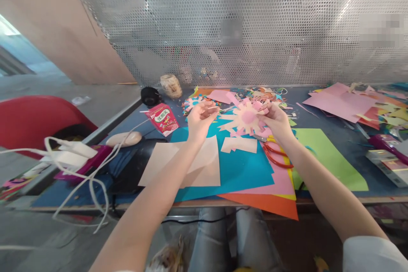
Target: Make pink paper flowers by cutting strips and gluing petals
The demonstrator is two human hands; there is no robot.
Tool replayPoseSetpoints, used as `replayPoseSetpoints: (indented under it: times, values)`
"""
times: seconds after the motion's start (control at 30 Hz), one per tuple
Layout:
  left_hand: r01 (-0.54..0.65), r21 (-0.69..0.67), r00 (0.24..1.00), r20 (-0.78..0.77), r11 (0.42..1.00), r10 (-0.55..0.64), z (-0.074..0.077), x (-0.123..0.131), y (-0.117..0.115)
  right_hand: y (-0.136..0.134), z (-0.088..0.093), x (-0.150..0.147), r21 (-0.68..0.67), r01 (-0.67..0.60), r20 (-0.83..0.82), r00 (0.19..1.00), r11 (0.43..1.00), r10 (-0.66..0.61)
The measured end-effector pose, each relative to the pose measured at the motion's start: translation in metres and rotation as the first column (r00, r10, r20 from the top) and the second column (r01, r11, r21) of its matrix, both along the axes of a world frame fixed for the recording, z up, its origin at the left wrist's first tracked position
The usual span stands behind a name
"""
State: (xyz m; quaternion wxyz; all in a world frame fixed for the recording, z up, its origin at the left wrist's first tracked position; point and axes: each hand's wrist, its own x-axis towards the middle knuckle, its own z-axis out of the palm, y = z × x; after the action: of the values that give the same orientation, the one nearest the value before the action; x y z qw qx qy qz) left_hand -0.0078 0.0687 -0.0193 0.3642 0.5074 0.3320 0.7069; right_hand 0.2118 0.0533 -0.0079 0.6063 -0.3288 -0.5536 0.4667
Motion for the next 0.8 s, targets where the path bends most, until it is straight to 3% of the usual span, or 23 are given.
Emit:
replayPoseSetpoints:
  times: [0.37, 0.53, 0.67, 0.8]
  values:
    - [-0.023, 0.028, 0.992, -0.121, 0.999, 0.026, 0.003, 0.003, -0.002, 0.002, -0.003, -0.001, 0.077, 0.035, 0.032, 0.999, 0.996, -0.038]
    - [0.054, -0.067, 0.979, -0.193, 0.996, -0.066, 0.004, 0.006, -0.007, 0.008, -0.007, -0.001, 0.047, 0.09, 0.007, 0.996, 0.995, -0.09]
    - [0.073, -0.058, 0.969, -0.233, 0.996, -0.084, 0.002, 0.004, -0.006, 0.012, -0.008, -0.001, 0.068, 0.156, -0.037, 0.987, 0.985, -0.153]
    - [0.084, -0.132, 0.966, -0.234, 0.988, -0.114, 0.002, -0.001, -0.003, 0.013, -0.004, 0.001, 0.043, 0.188, 0.03, 0.981, 0.981, -0.19]
